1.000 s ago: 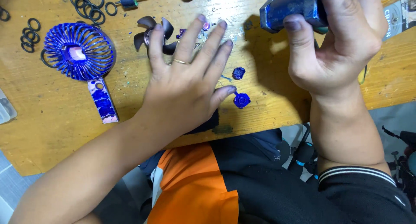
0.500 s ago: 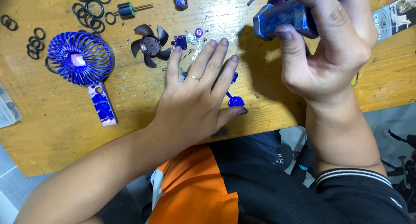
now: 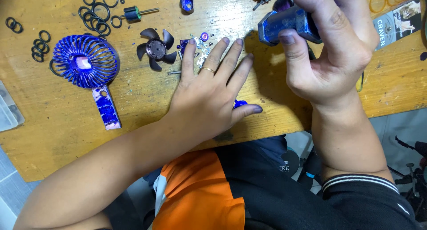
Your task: Repairing a small handheld fan by assembling and fitting internal mechanical components on a workbench
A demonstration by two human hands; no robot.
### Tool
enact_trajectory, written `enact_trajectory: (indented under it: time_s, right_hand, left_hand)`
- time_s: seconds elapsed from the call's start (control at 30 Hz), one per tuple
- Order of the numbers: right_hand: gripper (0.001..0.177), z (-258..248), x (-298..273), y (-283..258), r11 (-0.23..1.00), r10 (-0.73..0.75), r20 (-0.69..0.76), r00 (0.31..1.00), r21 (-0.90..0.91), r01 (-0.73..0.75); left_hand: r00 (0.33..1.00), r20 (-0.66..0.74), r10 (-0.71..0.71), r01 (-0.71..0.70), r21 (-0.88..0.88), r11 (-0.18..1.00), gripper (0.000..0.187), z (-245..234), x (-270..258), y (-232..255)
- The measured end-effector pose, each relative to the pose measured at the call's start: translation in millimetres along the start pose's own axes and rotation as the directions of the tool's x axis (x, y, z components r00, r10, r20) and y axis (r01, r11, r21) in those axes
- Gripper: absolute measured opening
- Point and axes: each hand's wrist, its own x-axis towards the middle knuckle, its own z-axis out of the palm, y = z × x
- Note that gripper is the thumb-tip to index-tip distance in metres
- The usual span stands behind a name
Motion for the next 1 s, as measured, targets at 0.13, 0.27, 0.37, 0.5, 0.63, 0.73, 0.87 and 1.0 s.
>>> enact_trajectory:
  time_s: [0.13,0.27,0.37,0.5,0.63,0.73,0.87,1.0]
  right_hand:
    - [0.039,-0.2,0.8,-1.3,1.0,0.023,-0.001,1.0,0.008,-0.023]
    - [0.041,-0.1,-0.4,1.8,1.0,0.014,-0.003,1.0,-0.011,-0.014]
    - [0.04,-0.2,-1.9,2.4,0.999,0.025,-0.003,1.0,-0.023,-0.025]
    - [0.044,-1.4,-0.3,-0.6,0.999,0.036,0.008,0.999,-0.025,-0.036]
    - [0.044,-1.3,0.9,-0.9,0.999,0.039,0.011,0.999,-0.015,-0.039]
    - [0.045,-2.1,1.4,-2.0,0.999,0.036,0.021,0.999,-0.03,-0.035]
    - [0.047,-2.4,3.4,1.1,1.0,-0.01,0.018,1.0,-0.026,0.011]
    - [0.048,-0.6,0.2,-2.2,0.998,0.037,0.031,0.999,-0.041,-0.036]
  left_hand:
    - [0.999,0.034,-0.026,0.027,-0.038,0.999,0.103,5.7,5.4,-1.6]
    - [0.999,0.018,-0.034,0.034,-0.013,0.999,0.103,7.2,7.1,-2.8]
    - [0.999,0.022,-0.029,0.03,-0.012,0.999,0.103,8.0,6.6,-3.3]
    - [1.0,0.001,-0.026,0.026,-0.039,0.999,0.102,8.9,5.4,-4.4]
    - [1.0,-0.014,-0.022,0.021,-0.033,0.999,0.102,6.9,4.3,-5.8]
    - [1.0,-0.003,-0.009,0.009,-0.024,1.0,0.104,2.9,2.7,-6.8]
    - [0.999,-0.002,0.046,-0.046,-0.018,0.999,0.094,-20.9,-8.4,-13.8]
    - [0.999,-0.036,-0.014,0.013,-0.034,0.999,0.085,-27.9,-35.4,-25.7]
